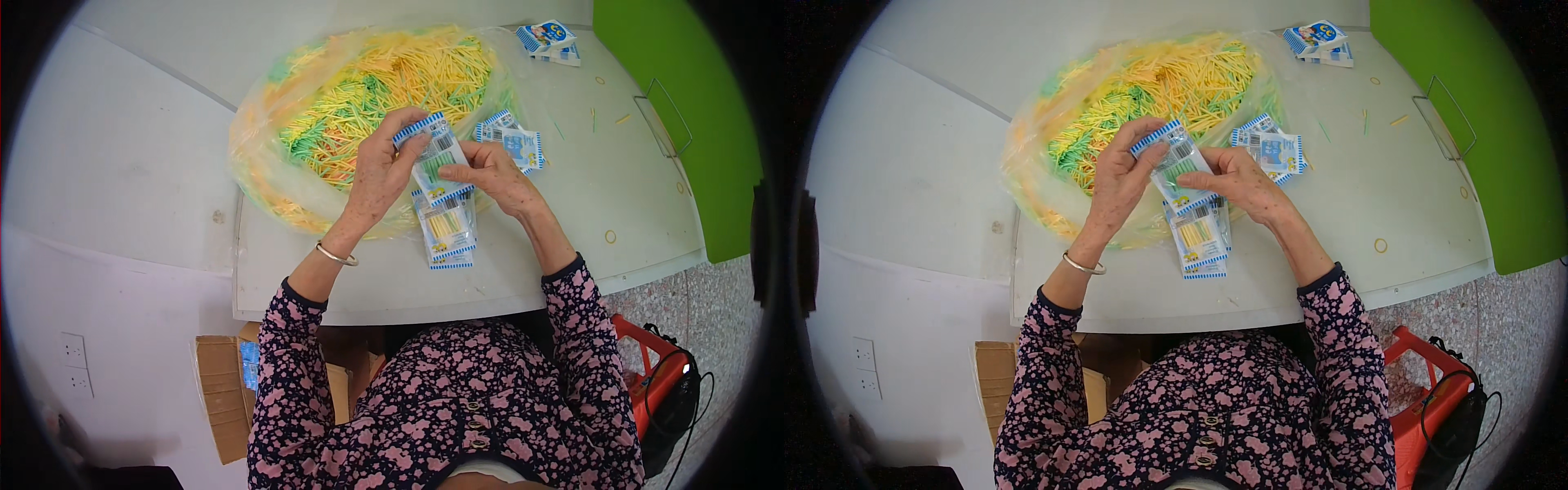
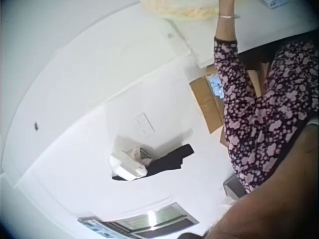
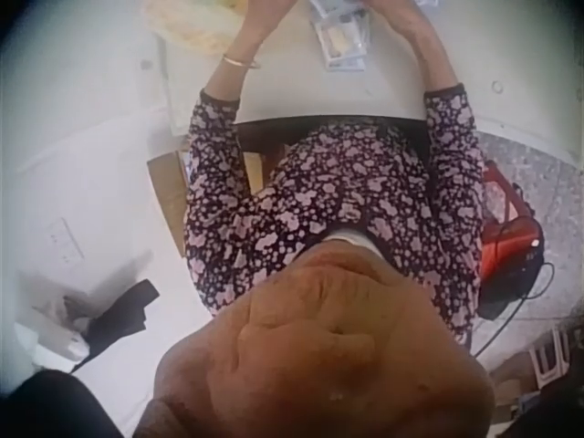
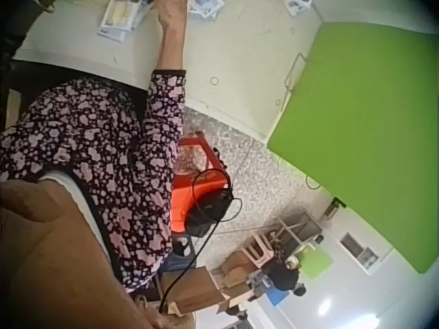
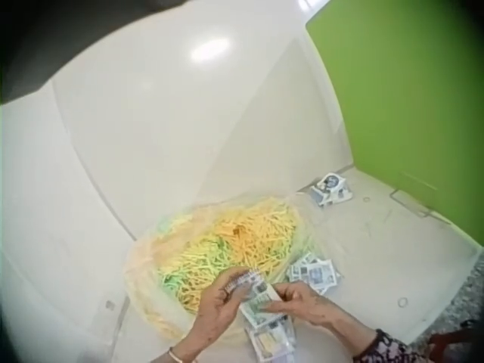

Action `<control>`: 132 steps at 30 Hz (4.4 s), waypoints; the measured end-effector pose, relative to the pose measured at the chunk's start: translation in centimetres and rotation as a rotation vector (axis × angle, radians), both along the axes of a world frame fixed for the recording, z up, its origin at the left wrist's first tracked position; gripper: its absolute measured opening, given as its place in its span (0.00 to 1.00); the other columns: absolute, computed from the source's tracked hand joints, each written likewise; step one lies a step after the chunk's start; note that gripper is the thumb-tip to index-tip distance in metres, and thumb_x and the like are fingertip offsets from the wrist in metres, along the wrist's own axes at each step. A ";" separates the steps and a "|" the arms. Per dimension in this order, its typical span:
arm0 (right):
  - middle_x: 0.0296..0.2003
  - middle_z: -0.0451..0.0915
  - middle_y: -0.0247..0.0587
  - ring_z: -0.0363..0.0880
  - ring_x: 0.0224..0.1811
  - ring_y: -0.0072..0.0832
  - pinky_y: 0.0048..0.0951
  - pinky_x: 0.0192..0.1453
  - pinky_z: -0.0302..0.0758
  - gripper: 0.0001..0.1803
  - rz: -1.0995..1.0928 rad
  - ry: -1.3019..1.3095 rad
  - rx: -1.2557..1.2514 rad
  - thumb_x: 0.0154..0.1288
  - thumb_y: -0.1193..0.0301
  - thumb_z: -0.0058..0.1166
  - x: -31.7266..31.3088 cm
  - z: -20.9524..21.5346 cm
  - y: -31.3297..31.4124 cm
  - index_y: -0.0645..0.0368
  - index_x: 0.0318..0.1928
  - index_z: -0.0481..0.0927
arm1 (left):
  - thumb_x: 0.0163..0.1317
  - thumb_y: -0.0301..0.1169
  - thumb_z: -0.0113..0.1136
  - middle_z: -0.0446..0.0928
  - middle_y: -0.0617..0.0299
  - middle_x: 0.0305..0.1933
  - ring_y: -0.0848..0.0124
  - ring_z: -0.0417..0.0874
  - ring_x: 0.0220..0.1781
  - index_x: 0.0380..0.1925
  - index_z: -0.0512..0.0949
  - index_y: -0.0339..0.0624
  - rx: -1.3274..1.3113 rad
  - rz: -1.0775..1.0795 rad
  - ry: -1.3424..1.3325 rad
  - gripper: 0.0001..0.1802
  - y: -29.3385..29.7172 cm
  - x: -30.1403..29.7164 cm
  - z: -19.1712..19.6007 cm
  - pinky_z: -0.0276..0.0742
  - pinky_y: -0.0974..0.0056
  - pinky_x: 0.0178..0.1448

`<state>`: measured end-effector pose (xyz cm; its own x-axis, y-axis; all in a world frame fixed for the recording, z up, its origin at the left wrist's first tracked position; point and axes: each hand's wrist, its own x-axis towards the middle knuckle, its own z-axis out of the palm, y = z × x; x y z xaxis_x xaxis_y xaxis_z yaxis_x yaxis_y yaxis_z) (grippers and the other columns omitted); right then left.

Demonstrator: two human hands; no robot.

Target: Packaging small packets by securing them with rubber bands and placing them into a cardboard box.

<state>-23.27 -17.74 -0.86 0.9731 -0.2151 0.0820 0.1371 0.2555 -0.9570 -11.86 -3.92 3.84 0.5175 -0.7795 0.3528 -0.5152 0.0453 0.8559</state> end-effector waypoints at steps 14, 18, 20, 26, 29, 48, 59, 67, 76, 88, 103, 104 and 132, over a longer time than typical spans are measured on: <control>0.20 0.76 0.26 0.67 0.21 0.10 0.17 0.23 0.59 0.13 0.054 0.090 -0.267 0.55 0.65 0.61 -1.0 0.4 -0.6 0.64 0.29 0.83 | 0.57 0.24 0.59 0.76 0.63 0.43 0.78 0.76 0.44 0.48 0.70 0.37 0.154 -0.127 0.162 0.18 0.2 -0.9 0.8 0.73 0.72 0.48; 0.23 0.78 0.27 0.69 0.24 0.10 0.17 0.27 0.63 0.12 0.011 0.056 -0.216 0.56 0.66 0.61 -0.6 -1.0 -1.5 0.64 0.32 0.83 | 0.59 0.24 0.57 0.77 0.63 0.39 0.77 0.77 0.40 0.45 0.72 0.36 0.024 -0.115 0.251 0.14 -0.2 -1.3 0.9 0.73 0.73 0.45; 0.27 0.81 0.29 0.73 0.27 0.10 0.16 0.31 0.67 0.10 -0.016 0.064 -0.237 0.57 0.68 0.60 -0.8 -0.6 -2.2 0.63 0.35 0.82 | 0.60 0.25 0.56 0.77 0.62 0.37 0.77 0.78 0.38 0.43 0.73 0.35 0.062 -0.061 0.266 0.11 0.6 -0.3 1.2 0.74 0.73 0.43; 0.34 0.82 0.36 0.78 0.34 0.17 0.18 0.40 0.73 0.11 -0.208 -0.084 0.042 0.58 0.71 0.59 -1.6 -0.1 -4.3 0.63 0.40 0.81 | 0.58 0.27 0.56 0.79 0.60 0.32 0.72 0.80 0.31 0.38 0.75 0.38 0.448 -0.019 -0.274 0.08 3.4 1.4 -1.9 0.74 0.70 0.36; 0.37 0.82 0.37 0.79 0.35 0.19 0.19 0.41 0.74 0.12 -0.236 -0.071 0.107 0.58 0.71 0.59 -1.6 0.2 -4.4 0.63 0.42 0.80 | 0.53 0.24 0.56 0.74 0.50 0.25 0.58 0.79 0.28 0.30 0.72 0.34 0.332 0.023 -0.643 0.06 3.3 0.3 -3.3 0.75 0.61 0.31; 0.30 0.81 0.29 0.73 0.31 0.12 0.16 0.37 0.67 0.08 -0.009 0.132 -0.133 0.57 0.69 0.60 -0.6 -1.8 -3.1 0.61 0.35 0.83 | 0.59 0.25 0.56 0.76 0.66 0.26 0.80 0.75 0.26 0.32 0.76 0.34 0.279 0.096 -0.209 0.04 1.8 3.1 1.6 0.71 0.72 0.29; 0.22 0.76 0.22 0.64 0.24 0.09 0.16 0.28 0.58 0.09 0.136 0.091 -0.159 0.55 0.67 0.63 -0.9 -0.3 -1.7 0.60 0.29 0.83 | 0.45 0.16 0.52 0.74 0.57 0.33 0.61 0.77 0.37 0.35 0.78 0.40 0.241 -0.095 -1.051 0.15 1.2 -0.4 5.4 0.75 0.60 0.36; 0.21 0.75 0.22 0.63 0.24 0.09 0.16 0.26 0.57 0.10 0.162 0.097 -0.135 0.54 0.67 0.64 -1.7 0.2 -1.7 0.61 0.28 0.83 | 0.54 0.16 0.48 0.76 0.51 0.42 0.54 0.79 0.43 0.46 0.68 0.36 0.226 -0.213 -0.671 0.18 0.2 -1.4 5.3 0.76 0.59 0.44; 0.23 0.78 0.26 0.67 0.25 0.11 0.18 0.30 0.62 0.10 0.187 0.100 -0.229 0.55 0.68 0.62 -1.3 -0.3 -1.8 0.63 0.31 0.82 | 0.61 0.24 0.49 0.76 0.47 0.39 0.53 0.80 0.42 0.50 0.62 0.38 0.089 -0.255 -0.439 0.18 -1.2 -2.5 2.0 0.75 0.58 0.43; 0.41 0.73 0.40 0.66 0.47 0.39 0.38 0.52 0.61 0.18 -0.646 0.172 -1.224 0.48 0.64 0.61 -2.6 -3.8 -7.7 0.60 0.39 0.79 | 0.57 0.24 0.53 0.75 0.52 0.37 0.55 0.77 0.38 0.42 0.70 0.37 0.360 -0.266 -0.485 0.12 1.5 -0.5 -2.5 0.72 0.60 0.41; 0.41 0.76 0.39 0.69 0.45 0.36 0.34 0.46 0.67 0.11 -0.517 -0.163 -1.052 0.52 0.70 0.60 -2.3 0.5 -4.0 0.58 0.36 0.76 | 0.58 0.33 0.59 0.79 0.62 0.34 0.79 0.76 0.35 0.39 0.77 0.34 0.205 -0.042 0.122 0.13 -4.0 -0.1 -0.8 0.72 0.72 0.39; 0.42 0.75 0.38 0.69 0.45 0.36 0.34 0.46 0.67 0.13 -0.485 -0.097 -1.004 0.52 0.70 0.61 -2.3 1.0 -3.3 0.58 0.38 0.75 | 0.59 0.32 0.58 0.79 0.64 0.31 0.81 0.75 0.32 0.36 0.78 0.33 0.233 -0.073 0.220 0.12 -3.8 0.0 -0.8 0.72 0.73 0.37; 0.22 0.70 0.37 0.67 0.25 0.20 0.23 0.29 0.63 0.06 -0.179 -0.058 -0.627 0.59 0.75 0.55 -1.1 1.3 -1.1 0.67 0.33 0.78 | 0.53 0.27 0.58 0.77 0.59 0.25 0.63 0.76 0.33 0.28 0.78 0.40 0.136 0.005 -0.657 0.03 -0.6 -0.5 -0.7 0.67 0.61 0.42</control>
